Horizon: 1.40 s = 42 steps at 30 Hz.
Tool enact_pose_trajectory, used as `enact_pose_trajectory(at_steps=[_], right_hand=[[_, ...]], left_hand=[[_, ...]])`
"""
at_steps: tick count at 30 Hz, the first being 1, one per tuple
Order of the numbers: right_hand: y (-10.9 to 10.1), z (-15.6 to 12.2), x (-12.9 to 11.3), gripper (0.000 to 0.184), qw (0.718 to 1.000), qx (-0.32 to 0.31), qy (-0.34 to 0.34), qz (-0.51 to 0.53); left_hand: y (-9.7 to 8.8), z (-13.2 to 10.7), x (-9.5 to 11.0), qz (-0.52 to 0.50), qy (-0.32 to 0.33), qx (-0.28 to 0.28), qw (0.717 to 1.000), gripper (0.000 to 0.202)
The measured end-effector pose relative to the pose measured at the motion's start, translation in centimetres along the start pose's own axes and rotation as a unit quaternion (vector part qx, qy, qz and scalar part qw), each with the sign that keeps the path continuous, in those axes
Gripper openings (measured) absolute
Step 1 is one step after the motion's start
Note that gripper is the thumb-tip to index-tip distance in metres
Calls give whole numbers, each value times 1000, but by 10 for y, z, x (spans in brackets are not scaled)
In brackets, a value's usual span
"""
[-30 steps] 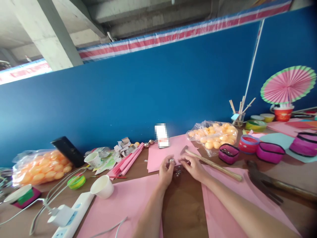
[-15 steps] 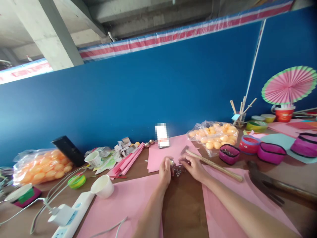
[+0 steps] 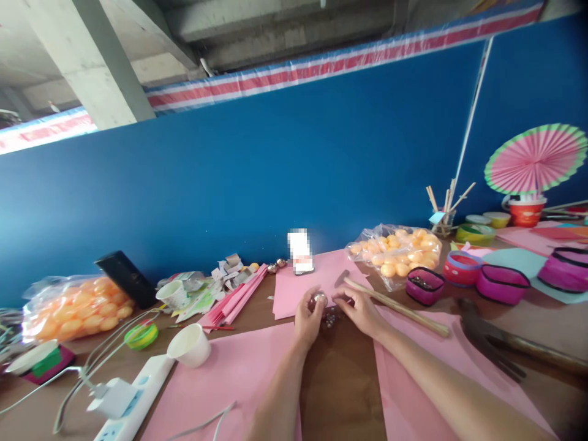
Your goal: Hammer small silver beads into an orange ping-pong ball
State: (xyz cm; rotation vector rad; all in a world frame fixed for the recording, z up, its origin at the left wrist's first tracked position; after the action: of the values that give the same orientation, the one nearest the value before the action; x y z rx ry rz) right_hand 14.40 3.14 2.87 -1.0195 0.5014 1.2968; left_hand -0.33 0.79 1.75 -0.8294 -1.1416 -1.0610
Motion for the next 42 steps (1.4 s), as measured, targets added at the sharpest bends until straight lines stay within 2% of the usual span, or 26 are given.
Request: enact_pose_trajectory(at_steps=[3, 7, 12, 19, 25, 42], right_hand=[[0, 0, -1, 17, 1000, 1, 2, -1], [0, 0, -4, 17, 1000, -3, 2, 7], [-1, 0, -3, 16, 1000, 1, -3, 5], [0, 1, -2, 18, 1000, 1, 1, 6], [0, 0, 1, 19, 1000, 4, -4, 9], [-1, 0, 0, 20, 1000, -4, -2, 1]], left_hand=[[-1, 1, -3, -4, -4, 12, 1000, 42], [-1, 2, -6, -13, -14, 1, 1000, 45], [-3, 3, -5, 6, 18, 22, 1000, 43], [-1, 2, -4, 13, 10, -17, 1000, 38], [-1, 3, -4, 17, 25, -11, 999, 39], [-2, 2, 1, -5, -9, 8, 1000, 40]])
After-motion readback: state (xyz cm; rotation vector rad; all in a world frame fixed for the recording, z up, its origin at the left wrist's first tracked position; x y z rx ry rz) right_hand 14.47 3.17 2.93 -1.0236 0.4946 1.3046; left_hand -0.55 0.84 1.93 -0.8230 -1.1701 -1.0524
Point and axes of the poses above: each hand's wrist, its own z-axis towards the middle knuckle, its own y-axis out of the palm, x = y × z, the point moved 2 cm from there along z, towards the middle knuckle, and after that the axes turned 7 degrees about x, right-handed, at the moved point
